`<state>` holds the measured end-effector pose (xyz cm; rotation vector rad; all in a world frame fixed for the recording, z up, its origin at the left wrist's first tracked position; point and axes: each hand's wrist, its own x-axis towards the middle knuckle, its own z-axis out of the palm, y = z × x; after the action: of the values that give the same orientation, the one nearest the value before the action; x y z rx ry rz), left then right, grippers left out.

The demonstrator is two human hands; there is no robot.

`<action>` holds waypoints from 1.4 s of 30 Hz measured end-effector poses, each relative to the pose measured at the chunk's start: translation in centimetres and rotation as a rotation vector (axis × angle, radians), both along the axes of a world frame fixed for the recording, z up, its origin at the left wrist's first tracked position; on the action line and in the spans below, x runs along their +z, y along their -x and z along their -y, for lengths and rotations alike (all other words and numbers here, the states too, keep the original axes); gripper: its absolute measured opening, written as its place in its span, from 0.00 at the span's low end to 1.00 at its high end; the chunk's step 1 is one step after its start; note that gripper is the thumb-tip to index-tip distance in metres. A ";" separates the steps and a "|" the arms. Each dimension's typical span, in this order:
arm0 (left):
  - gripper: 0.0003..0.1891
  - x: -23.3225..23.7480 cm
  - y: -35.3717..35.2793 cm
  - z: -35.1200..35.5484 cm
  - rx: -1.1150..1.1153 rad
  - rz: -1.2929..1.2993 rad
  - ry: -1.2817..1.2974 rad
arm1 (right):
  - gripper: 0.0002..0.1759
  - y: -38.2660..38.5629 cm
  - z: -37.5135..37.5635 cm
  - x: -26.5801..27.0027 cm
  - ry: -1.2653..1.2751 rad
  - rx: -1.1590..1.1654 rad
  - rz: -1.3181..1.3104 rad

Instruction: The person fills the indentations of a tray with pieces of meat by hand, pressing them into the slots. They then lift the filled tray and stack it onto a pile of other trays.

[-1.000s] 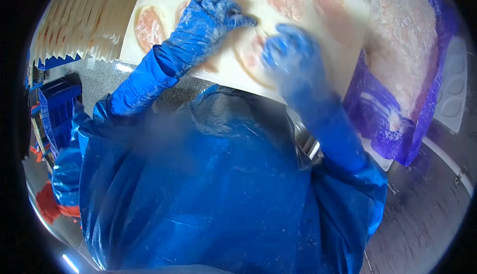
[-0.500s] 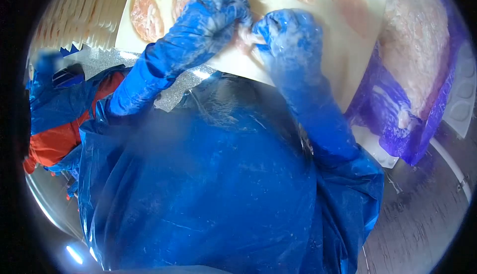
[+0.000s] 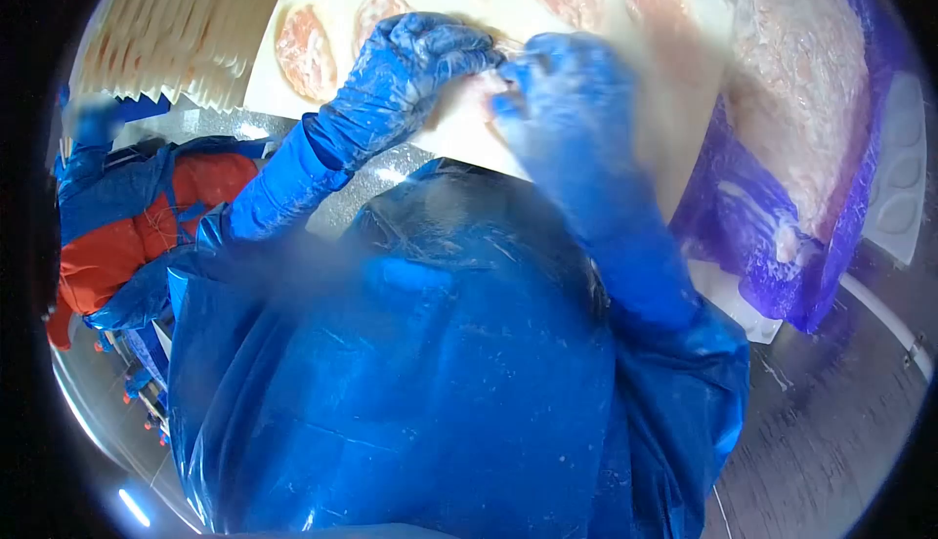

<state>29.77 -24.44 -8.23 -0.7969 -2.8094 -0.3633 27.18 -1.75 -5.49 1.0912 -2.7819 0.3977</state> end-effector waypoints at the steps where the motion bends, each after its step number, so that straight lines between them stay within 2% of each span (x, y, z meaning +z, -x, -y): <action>1: 0.31 0.0 0.1 0.0 -0.002 -0.010 0.007 | 0.10 -0.2 1.0 -0.1 -0.029 -0.044 0.113; 2: 0.31 0.2 0.1 0.0 0.013 -0.008 0.010 | 0.14 -0.4 1.1 -0.8 0.024 0.024 0.060; 3: 0.31 0.4 0.0 0.2 0.030 -0.005 0.013 | 0.14 -0.5 0.5 -0.9 0.033 0.026 0.055; 5: 0.32 0.7 -0.4 0.3 0.049 -0.018 0.050 | 0.12 -1.1 -2.3 -1.0 0.030 0.174 -0.051; 6: 0.32 0.7 -0.5 0.3 0.058 -0.020 0.051 | 0.10 -1.3 -4.1 -2.1 0.074 0.156 -0.088; 9: 0.33 0.4 -0.6 0.0 0.051 -0.008 0.007 | 0.12 -1.9 -3.7 0.8 0.087 0.116 0.037; 10: 0.34 0.2 -0.6 0.1 0.055 -0.017 -0.009 | 0.15 -2.0 -2.6 0.8 0.176 0.109 -0.039; 13: 0.35 0.7 -0.3 0.6 0.043 -0.001 -0.009 | 0.20 -3.8 -1.3 -2.2 0.171 0.131 -0.107; 14: 0.32 1.0 -0.3 0.6 0.036 -0.003 0.029 | 0.23 -5.1 -2.4 -1.1 0.191 0.132 0.077; 17: 0.26 1.0 -1.9 -0.9 0.076 0.002 -0.022 | 0.24 -6.5 -5.1 -0.1 0.091 0.126 0.214; 19: 0.24 0.3 -2.0 -2.1 0.099 0.001 -0.066 | 0.23 -5.2 -3.5 0.2 0.013 0.078 0.161; 21: 0.26 -1.1 -1.5 -4.0 0.066 -0.035 0.021 | 0.27 -2.8 -0.4 -0.2 0.074 0.045 -0.072; 22: 0.29 -0.7 -0.9 -4.1 0.032 0.036 -0.008 | 0.33 -2.9 -0.4 -1.5 0.076 0.054 0.049; 23: 0.29 -0.7 -0.2 -3.9 0.034 0.035 0.006 | 0.33 -3.4 -0.8 -1.7 0.090 0.056 0.047; 25: 0.31 -1.3 0.7 -3.1 -0.063 0.022 -0.129 | 0.38 -5.4 -2.8 -1.1 -0.040 -0.044 0.124; 26: 0.32 -0.9 1.5 -1.8 -0.073 0.056 -0.243 | 0.40 -5.7 -3.6 -1.1 -0.031 -0.021 0.176; 27: 0.33 -0.5 2.3 -0.5 -0.019 -0.053 -0.296 | 0.40 -5.6 -3.6 -1.3 -0.036 -0.019 0.175; 29: 0.36 0.7 3.0 3.6 0.167 -0.238 -0.085 | 0.40 -5.1 -2.7 -1.6 0.053 -0.149 0.049; 31: 0.37 -0.6 1.0 4.6 0.187 -0.160 -0.051 | 0.40 -4.6 -1.1 -1.0 0.083 -0.142 0.031; 33: 0.38 -0.8 -0.2 4.9 0.190 -0.105 -0.002 | 0.42 -4.6 -0.5 -1.5 -0.045 -0.037 0.093; 35: 0.39 -0.3 -1.7 4.9 0.178 -0.007 -0.024 | 0.41 -4.3 -1.6 -1.5 -0.070 -0.046 0.047; 37: 0.39 0.2 -2.0 5.1 0.164 0.013 -0.011 | 0.38 -3.5 -3.6 -1.8 0.779 -0.317 0.507; 38: 0.41 0.3 -2.1 5.3 0.205 0.002 -0.111 | 0.38 -2.8 -5.7 -1.4 0.770 -0.332 0.498; 40: 0.43 1.4 -3.2 3.2 0.218 -0.011 -0.223 | 0.33 -1.4 -9.8 -0.2 0.647 -0.512 0.249; 41: 0.43 0.5 -3.7 1.2 0.072 0.097 -0.320 | 0.33 -0.9 -10.4 -0.5 0.636 -0.523 0.245; 42: 0.43 0.3 -4.8 -0.3 0.058 0.116 -0.248 | 0.29 0.0 -10.6 -1.3 0.755 -0.438 0.324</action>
<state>34.59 -24.10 -7.91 -0.6576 -2.8084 -0.7533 27.13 8.89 -6.74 0.2539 -2.5881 1.4905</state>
